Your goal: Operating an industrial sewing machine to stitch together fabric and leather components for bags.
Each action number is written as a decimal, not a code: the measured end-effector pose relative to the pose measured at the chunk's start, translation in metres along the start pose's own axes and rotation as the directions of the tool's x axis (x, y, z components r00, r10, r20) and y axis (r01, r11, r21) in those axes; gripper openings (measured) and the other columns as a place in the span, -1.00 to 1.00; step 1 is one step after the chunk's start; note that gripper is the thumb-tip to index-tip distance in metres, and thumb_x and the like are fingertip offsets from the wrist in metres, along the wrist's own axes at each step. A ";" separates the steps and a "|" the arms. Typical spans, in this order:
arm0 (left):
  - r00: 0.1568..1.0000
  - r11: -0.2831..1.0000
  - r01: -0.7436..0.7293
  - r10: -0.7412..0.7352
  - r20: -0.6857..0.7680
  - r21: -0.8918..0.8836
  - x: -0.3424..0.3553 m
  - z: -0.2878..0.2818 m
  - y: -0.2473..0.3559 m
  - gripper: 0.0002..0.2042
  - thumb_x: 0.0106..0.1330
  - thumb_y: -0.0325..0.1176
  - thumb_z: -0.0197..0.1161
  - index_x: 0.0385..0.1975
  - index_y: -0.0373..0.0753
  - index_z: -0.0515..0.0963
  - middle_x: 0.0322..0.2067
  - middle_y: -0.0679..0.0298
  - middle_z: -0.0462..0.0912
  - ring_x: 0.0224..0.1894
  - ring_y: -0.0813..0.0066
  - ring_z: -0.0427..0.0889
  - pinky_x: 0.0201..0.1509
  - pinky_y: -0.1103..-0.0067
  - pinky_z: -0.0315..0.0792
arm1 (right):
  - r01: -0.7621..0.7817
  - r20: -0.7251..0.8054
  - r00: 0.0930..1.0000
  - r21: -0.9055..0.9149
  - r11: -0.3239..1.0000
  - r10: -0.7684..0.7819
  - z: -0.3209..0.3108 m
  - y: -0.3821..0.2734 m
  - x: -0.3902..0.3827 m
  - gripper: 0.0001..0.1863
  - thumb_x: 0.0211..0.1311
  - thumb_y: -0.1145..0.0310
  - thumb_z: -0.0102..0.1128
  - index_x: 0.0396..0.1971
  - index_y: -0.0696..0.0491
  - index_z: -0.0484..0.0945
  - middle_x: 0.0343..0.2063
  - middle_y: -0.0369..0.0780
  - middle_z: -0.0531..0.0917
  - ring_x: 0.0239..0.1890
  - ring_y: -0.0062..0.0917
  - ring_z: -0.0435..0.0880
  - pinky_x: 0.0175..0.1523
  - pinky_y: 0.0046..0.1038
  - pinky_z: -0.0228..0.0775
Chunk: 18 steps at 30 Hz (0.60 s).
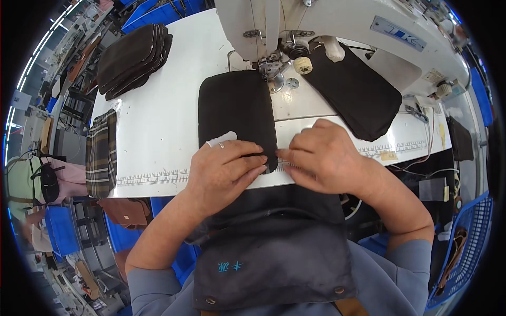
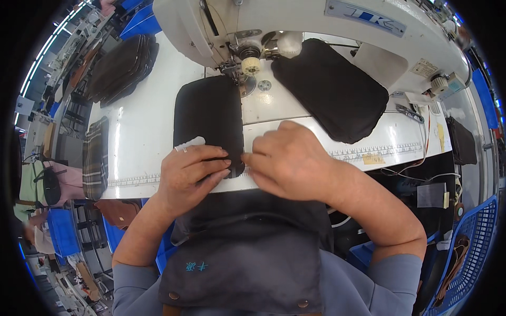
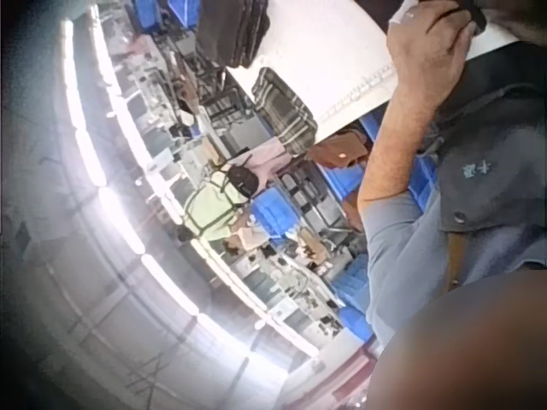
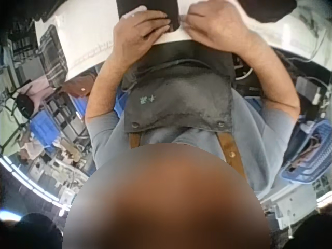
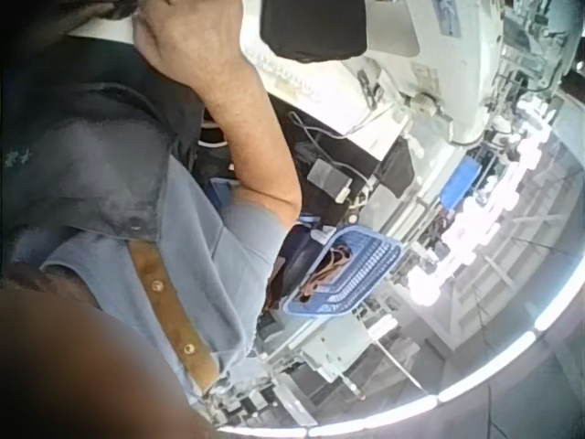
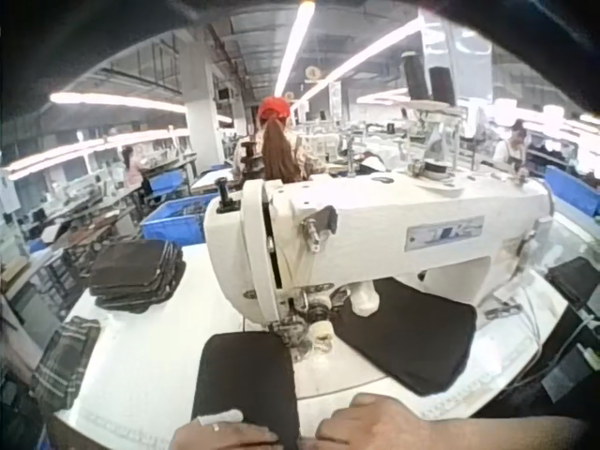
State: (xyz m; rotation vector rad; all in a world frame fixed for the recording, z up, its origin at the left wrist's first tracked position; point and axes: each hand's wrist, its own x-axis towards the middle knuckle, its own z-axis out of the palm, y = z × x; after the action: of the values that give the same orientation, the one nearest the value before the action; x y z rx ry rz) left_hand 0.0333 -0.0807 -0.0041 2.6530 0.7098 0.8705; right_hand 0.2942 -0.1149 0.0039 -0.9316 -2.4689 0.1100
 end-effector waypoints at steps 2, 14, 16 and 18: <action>0.998 0.999 0.032 -0.034 -0.050 -0.040 0.001 0.002 -0.001 -0.88 0.15 -0.42 0.51 -0.32 -0.16 0.76 -0.23 0.38 0.78 -0.18 0.42 0.77 -0.16 0.45 0.57 | 0.029 -0.055 0.998 0.003 1.000 -0.029 0.004 -0.011 -0.007 -0.73 0.07 0.32 0.45 -0.21 0.06 0.71 -0.53 -0.32 0.49 -0.46 -0.44 0.58 -0.34 -0.34 0.34; 0.997 0.998 -0.053 0.051 0.065 0.027 0.001 0.001 0.006 -0.89 0.13 -0.46 0.47 -0.35 -0.15 0.72 -0.27 0.44 0.75 -0.26 0.49 0.72 -0.21 0.47 0.45 | 0.062 -0.086 0.994 -0.093 0.994 -0.070 0.025 -0.022 -0.022 -0.57 0.07 0.15 0.53 -0.08 0.03 0.74 -0.56 -0.40 0.42 -0.55 -0.56 0.50 -0.40 -0.43 0.28; 0.996 0.998 -0.058 0.056 0.068 0.033 0.001 0.002 0.007 -0.88 0.13 -0.46 0.47 -0.34 -0.15 0.72 -0.26 0.44 0.75 -0.26 0.48 0.72 -0.21 0.46 0.45 | 0.062 -0.084 0.994 -0.089 0.994 -0.070 0.026 -0.021 -0.023 -0.57 0.07 0.16 0.53 -0.07 0.03 0.74 -0.56 -0.40 0.42 -0.55 -0.56 0.49 -0.40 -0.43 0.27; 0.995 0.997 -0.069 0.066 0.069 0.034 0.001 0.003 0.006 -0.87 0.12 -0.48 0.45 -0.32 -0.15 0.72 -0.26 0.44 0.75 -0.27 0.46 0.71 -0.20 0.46 0.46 | 0.064 -0.083 0.994 -0.085 0.994 -0.071 0.027 -0.021 -0.023 -0.56 0.06 0.16 0.53 -0.07 0.03 0.74 -0.57 -0.40 0.41 -0.55 -0.57 0.49 -0.41 -0.44 0.27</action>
State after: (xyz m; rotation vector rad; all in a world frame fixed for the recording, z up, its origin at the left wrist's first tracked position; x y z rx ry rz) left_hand 0.0382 -0.0860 -0.0037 2.7392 0.6294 0.7880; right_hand 0.2840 -0.1432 -0.0239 -0.8669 -2.4381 -0.0538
